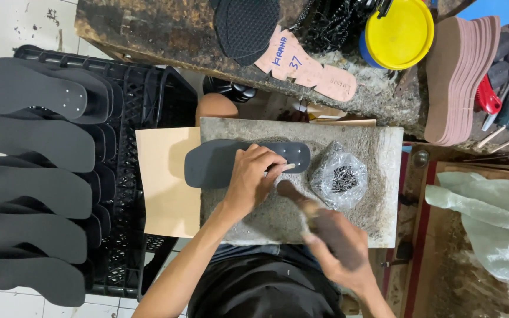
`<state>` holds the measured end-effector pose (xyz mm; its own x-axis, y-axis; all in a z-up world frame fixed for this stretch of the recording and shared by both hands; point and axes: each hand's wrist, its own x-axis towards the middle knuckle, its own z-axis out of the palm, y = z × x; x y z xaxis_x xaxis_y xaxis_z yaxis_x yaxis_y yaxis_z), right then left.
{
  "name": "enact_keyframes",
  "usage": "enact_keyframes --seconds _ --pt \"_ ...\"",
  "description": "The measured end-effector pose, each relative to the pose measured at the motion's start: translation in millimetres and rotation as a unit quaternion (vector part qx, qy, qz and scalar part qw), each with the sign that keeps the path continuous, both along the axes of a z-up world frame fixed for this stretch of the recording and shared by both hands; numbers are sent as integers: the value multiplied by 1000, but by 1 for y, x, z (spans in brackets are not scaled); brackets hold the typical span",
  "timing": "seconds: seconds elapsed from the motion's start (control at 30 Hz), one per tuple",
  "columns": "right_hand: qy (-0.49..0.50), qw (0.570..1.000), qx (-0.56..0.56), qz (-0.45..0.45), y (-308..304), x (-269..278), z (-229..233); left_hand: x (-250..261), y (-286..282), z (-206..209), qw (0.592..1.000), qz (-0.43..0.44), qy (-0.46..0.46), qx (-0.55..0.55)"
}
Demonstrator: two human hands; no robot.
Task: Hammering small nails into shoe soles on a workbench in a manufacturing setting.
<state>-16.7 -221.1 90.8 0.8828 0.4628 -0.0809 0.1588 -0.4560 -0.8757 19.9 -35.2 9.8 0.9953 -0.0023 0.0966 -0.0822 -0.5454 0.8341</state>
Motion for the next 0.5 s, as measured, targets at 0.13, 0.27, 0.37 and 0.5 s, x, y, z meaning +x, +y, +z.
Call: enact_keyframes --seconds 0.13,0.27,0.37,0.5 --pt "-31 990 -137 -22 -13 1 -23 -2 1 4 1000 -10 -7 2" --pt "-93 975 -195 -48 -14 0 -31 1 1 4 1000 -13 12 8" --pt "-238 937 -250 -60 -51 -21 -86 2 1 1 1000 -9 -24 4" --pt "63 993 -97 -20 5 17 -26 4 4 9 998 -41 42 16"
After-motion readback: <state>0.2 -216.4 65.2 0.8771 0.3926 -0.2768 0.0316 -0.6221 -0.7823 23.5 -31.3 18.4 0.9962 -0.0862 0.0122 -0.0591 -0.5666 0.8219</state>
